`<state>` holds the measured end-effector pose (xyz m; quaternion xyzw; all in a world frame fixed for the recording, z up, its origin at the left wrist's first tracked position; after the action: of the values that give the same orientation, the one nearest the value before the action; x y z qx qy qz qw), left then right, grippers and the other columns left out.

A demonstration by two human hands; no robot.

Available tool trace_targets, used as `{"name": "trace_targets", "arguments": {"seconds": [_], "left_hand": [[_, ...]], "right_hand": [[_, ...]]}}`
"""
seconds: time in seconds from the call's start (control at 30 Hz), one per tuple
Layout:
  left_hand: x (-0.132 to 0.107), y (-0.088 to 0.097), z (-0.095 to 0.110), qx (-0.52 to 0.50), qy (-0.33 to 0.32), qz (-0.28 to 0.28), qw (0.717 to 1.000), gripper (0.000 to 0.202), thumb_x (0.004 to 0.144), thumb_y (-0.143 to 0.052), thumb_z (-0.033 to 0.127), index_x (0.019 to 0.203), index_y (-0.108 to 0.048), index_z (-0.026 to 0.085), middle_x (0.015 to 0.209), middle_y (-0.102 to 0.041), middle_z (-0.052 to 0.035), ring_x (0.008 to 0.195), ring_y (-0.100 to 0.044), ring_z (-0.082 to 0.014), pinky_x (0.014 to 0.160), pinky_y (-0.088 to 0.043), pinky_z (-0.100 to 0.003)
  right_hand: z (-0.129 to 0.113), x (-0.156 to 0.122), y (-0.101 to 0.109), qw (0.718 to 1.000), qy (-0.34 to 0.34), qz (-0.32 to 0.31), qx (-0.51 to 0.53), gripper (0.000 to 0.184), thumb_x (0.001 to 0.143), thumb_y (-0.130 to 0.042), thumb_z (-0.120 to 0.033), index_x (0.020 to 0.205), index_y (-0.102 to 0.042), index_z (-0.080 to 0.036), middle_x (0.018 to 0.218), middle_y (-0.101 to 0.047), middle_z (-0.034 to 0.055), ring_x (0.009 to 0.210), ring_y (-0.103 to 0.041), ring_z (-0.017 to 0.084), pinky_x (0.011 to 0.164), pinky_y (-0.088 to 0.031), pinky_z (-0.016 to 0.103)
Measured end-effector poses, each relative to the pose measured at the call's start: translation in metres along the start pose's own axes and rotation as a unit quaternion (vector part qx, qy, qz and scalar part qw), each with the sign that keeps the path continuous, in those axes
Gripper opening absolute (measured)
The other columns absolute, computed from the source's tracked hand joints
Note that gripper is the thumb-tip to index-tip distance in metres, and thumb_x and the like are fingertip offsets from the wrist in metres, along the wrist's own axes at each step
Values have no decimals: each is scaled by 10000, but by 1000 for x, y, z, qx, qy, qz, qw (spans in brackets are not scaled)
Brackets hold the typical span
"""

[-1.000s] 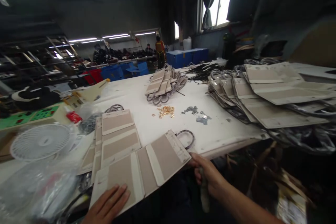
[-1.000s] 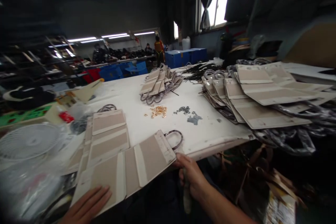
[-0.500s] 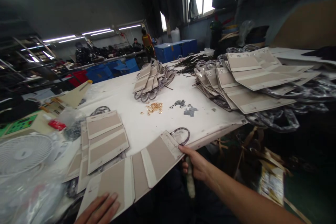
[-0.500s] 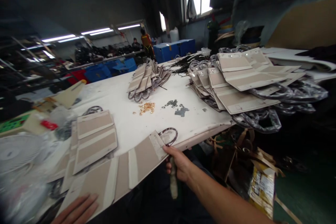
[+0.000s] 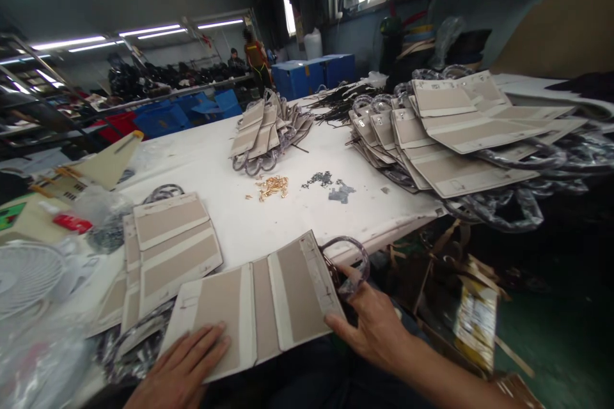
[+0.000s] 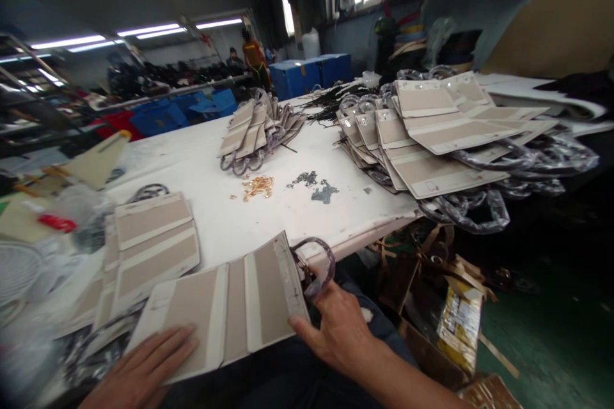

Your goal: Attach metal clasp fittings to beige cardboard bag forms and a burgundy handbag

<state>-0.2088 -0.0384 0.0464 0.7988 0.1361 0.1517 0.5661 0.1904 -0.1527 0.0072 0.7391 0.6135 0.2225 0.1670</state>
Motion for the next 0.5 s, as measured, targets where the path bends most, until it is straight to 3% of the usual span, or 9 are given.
{"name": "trace_targets", "arguments": {"seconds": [0.13, 0.2, 0.3, 0.4, 0.5], "left_hand": [[15, 6, 7, -27, 26, 15, 999, 669, 882, -699, 552, 1508, -538, 378, 1529, -596, 29, 1294, -652, -242, 1034, -567, -332], [36, 9, 7, -75, 75, 33, 994, 687, 890, -697, 571, 1515, -529, 342, 1516, -609, -1, 1303, -639, -247, 1070, -546, -349], [89, 11, 2, -178, 190, 55, 964, 600, 959, -613, 537, 1489, -555, 263, 1520, -594, -70, 1373, -571, -278, 1186, -443, -442], [157, 8, -4, -320, 276, 46, 905, 612, 999, -500, 569, 1443, -601, 160, 1461, -629, -139, 1360, -567, -308, 1191, -415, -483], [218, 5, -7, -470, 260, -17, 843, 550, 982, -528, 587, 1295, -719, 177, 1318, -725, -108, 1243, -641, -308, 1127, -456, -429]], "right_hand": [[-1, 0, 4, 1000, 1, -7, -9, 610, 879, -750, -478, 1450, -645, -292, 1421, -652, 128, 1357, -572, 373, 1178, -427, 486], [2, 2, 2, 999, -27, -34, -10, 429, 910, -706, -501, 1240, -781, -238, 1188, -760, 136, 1167, -683, 363, 1071, -502, 452], [6, 3, -4, 993, -91, -77, 24, 393, 968, -614, -517, 960, -834, -191, 929, -796, 114, 906, -739, 322, 870, -551, 385], [3, -1, -9, 983, -103, -89, 119, 381, 978, -611, -504, 1092, -823, -210, 1062, -806, 91, 966, -741, 322, 874, -545, 365], [-1, -11, -14, 973, -109, -83, 185, 423, 953, -633, -558, 1083, -835, -210, 1069, -805, 97, 986, -735, 340, 894, -552, 381]]}}
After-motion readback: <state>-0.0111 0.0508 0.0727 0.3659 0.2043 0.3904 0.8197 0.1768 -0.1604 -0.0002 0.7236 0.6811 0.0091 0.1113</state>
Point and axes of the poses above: each hand's wrist, its own x-axis towards the middle knuckle, its own y-axis out of the back of the hand, z = x × y, the point moved 2 cm from there along x, towards the middle knuckle
